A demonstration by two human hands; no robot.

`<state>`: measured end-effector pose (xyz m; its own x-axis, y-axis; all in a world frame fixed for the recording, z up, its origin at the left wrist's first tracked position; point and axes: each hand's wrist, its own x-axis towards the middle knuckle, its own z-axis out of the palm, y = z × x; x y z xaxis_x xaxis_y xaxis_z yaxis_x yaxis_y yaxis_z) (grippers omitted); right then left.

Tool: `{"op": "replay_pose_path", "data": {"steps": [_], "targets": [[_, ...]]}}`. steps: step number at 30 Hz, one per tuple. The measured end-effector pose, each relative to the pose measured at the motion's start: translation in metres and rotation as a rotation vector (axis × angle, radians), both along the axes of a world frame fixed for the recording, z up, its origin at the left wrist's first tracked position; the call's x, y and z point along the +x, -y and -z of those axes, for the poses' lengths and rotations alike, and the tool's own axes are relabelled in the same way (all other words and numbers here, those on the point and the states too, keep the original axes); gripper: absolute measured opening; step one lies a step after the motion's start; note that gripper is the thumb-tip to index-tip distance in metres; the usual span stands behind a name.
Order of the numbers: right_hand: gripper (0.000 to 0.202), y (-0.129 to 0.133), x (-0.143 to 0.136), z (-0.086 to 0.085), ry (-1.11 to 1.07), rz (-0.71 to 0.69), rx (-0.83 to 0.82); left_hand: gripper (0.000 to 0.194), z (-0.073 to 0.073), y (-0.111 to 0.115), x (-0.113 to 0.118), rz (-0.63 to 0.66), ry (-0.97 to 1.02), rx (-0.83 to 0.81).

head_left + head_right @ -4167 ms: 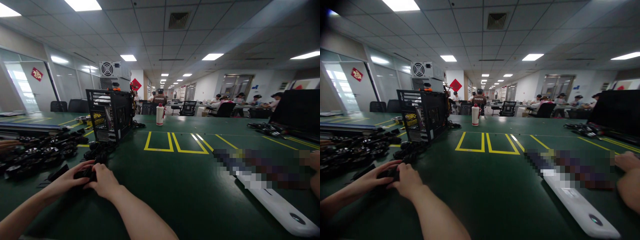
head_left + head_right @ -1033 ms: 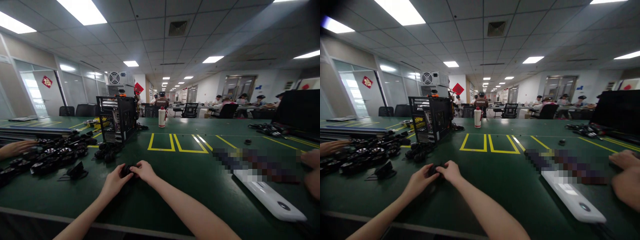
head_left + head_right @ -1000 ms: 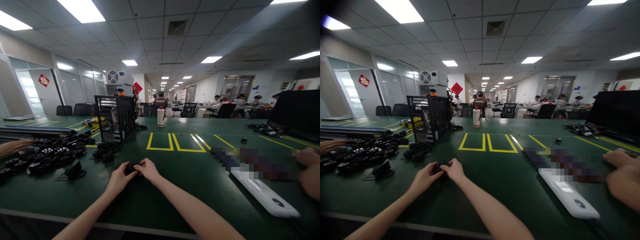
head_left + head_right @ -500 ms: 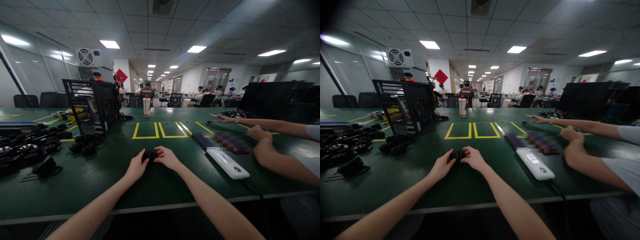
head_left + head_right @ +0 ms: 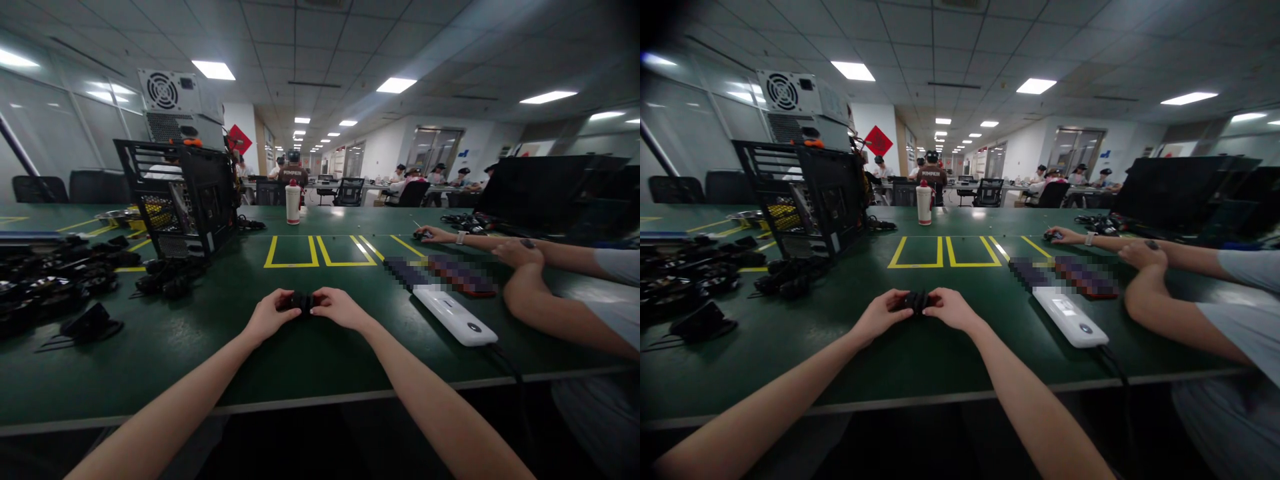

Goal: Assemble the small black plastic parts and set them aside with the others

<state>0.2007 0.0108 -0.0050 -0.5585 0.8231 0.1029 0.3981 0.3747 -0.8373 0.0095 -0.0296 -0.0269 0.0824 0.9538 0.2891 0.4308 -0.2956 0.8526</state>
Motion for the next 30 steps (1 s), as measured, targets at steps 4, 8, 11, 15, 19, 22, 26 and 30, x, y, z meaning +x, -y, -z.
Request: {"op": "replay_pose_path", "data": {"steps": [4,8,11,15,19,22,26,30], "targets": [[0.041,0.004,0.0,0.002,-0.039,0.026,-0.006,0.042,-0.001,0.002,0.0,0.033,-0.027,-0.009],[0.034,0.008,0.001,0.002,-0.063,0.035,-0.014,0.035,-0.004,0.002,-0.002,0.044,-0.073,-0.003],[0.033,0.009,0.003,0.001,-0.092,0.023,-0.017,0.033,-0.005,0.002,-0.004,0.047,-0.104,0.005],[0.035,0.009,0.005,0.002,-0.135,-0.005,0.005,0.036,-0.005,0.0,-0.005,0.063,-0.142,0.006],[0.038,0.007,0.008,0.002,-0.151,-0.024,0.039,0.032,-0.007,-0.001,-0.005,0.094,-0.166,0.002],[0.038,0.004,0.011,0.0,-0.103,-0.042,0.006,0.029,-0.009,0.0,-0.005,0.1,-0.177,-0.003],[0.03,-0.002,0.013,-0.002,-0.054,-0.055,-0.039,0.023,-0.011,0.002,-0.004,0.107,-0.192,-0.037],[0.027,-0.003,0.011,0.001,-0.063,-0.054,-0.077,0.018,-0.012,0.002,-0.001,0.106,-0.21,-0.091]]}}
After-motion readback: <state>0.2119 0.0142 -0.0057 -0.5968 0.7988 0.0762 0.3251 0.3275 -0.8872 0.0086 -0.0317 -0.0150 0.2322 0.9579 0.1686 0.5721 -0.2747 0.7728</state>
